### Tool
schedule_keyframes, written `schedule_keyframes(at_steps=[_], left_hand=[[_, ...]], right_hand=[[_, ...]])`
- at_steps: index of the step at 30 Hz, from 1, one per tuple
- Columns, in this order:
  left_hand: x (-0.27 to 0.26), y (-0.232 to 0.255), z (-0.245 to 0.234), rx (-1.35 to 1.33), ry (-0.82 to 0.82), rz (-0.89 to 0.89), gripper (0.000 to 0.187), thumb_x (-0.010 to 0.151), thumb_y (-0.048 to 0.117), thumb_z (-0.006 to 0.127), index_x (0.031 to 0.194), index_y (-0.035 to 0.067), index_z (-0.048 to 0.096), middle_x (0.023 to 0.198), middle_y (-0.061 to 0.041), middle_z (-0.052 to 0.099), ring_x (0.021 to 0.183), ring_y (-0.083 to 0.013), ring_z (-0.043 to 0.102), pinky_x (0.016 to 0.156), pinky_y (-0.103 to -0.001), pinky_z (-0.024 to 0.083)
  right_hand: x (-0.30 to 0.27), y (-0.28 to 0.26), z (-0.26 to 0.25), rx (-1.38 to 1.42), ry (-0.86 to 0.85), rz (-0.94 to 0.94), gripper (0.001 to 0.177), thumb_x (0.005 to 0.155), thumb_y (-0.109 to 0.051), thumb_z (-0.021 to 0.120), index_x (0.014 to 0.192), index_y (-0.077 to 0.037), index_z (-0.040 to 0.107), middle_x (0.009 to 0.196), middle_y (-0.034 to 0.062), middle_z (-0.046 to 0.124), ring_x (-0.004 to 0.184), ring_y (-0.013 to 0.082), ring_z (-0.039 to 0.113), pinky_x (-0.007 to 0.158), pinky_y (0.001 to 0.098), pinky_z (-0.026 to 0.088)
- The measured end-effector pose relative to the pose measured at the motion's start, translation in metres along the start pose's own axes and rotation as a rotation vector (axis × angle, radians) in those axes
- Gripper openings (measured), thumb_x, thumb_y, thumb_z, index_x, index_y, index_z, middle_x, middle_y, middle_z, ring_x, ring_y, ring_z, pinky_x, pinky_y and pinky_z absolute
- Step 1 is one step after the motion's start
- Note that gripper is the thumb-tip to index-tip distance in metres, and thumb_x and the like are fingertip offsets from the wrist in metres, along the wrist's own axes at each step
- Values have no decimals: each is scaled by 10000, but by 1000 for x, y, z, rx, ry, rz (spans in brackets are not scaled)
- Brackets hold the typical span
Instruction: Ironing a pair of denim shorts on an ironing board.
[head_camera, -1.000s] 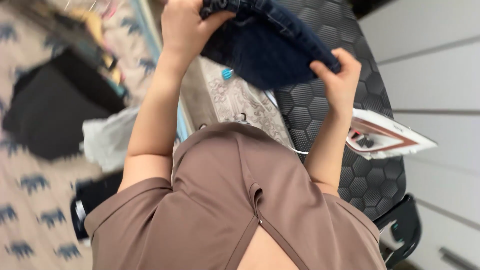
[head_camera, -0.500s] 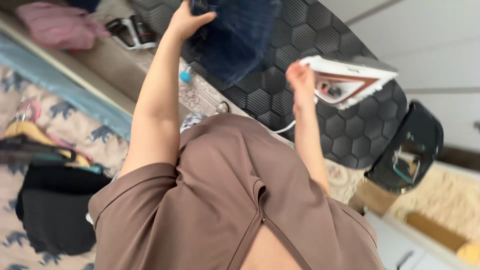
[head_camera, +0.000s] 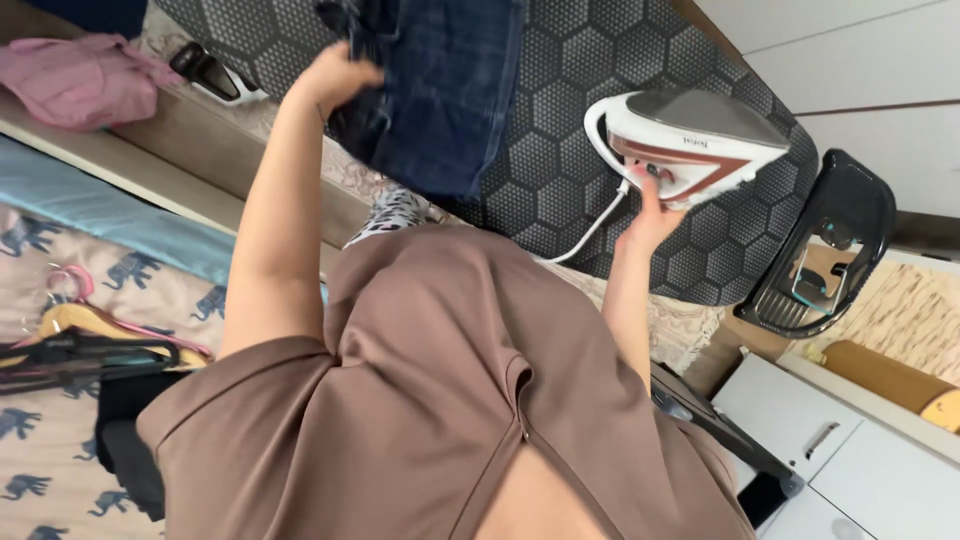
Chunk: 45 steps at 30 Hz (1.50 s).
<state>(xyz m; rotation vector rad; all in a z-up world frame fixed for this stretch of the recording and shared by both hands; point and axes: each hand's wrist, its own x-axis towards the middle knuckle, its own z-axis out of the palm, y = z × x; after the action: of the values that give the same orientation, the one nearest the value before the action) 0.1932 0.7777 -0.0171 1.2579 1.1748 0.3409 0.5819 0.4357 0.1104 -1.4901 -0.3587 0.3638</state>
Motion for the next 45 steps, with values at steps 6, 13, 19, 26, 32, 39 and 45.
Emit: schedule_keyframes(at_steps=[6, 13, 19, 26, 32, 39, 45], left_hand=[[4, 8, -24, 559, -33, 24, 643, 768, 262, 807, 1275, -43, 554, 1146, -248, 684, 1059, -357, 667, 905, -440, 534], [16, 19, 7, 608, 333, 170, 472, 1039, 482, 635, 1054, 11, 617, 974, -279, 712, 916, -490, 674, 786, -559, 521], [21, 41, 8, 699, 441, 306, 472, 1029, 483, 636, 963, 17, 606, 814, -255, 704, 750, -482, 682, 648, -557, 534], [26, 40, 2, 690, 481, 486, 446, 1022, 445, 696, 884, 31, 605, 894, -186, 700, 809, -430, 678, 659, -536, 538], [11, 61, -14, 679, 597, 527, 320, 985, 410, 732, 924, 103, 667, 915, -98, 667, 805, -346, 683, 652, -478, 538], [14, 66, -16, 571, 619, 533, 287, 997, 401, 764, 923, 137, 683, 867, -13, 648, 760, -243, 674, 631, -403, 521], [2, 85, -7, 377, 626, 541, 194, 999, 311, 766, 976, 144, 672, 892, -2, 644, 683, -199, 670, 619, -367, 533]], right_hand=[[32, 33, -33, -45, -112, -125, 536, 910, 16, 791, 1372, 49, 521, 1262, 143, 637, 1118, 228, 662, 1046, 379, 563], [50, -66, 76, -431, -226, -3, 519, 773, -32, 784, 1258, 60, 626, 953, 98, 703, 748, 212, 648, 680, 349, 536], [26, -67, 179, -962, -890, 31, 413, 695, -138, 773, 1090, -21, 751, 957, 122, 775, 860, 228, 761, 788, 346, 598], [3, -58, 248, -1307, -1098, -215, 419, 719, -256, 771, 1067, -23, 756, 938, 249, 739, 896, 416, 717, 837, 470, 567], [-5, -60, 292, -1372, -1098, -245, 405, 716, -245, 760, 1049, -15, 749, 895, 262, 731, 849, 415, 720, 793, 485, 581], [-1, -49, 295, -1387, -1074, -224, 353, 747, -222, 752, 1017, 5, 740, 907, 265, 731, 851, 422, 720, 811, 481, 585], [22, -45, 240, -1382, -918, -227, 388, 746, -232, 770, 1050, 8, 740, 915, 279, 722, 862, 446, 707, 813, 508, 566]])
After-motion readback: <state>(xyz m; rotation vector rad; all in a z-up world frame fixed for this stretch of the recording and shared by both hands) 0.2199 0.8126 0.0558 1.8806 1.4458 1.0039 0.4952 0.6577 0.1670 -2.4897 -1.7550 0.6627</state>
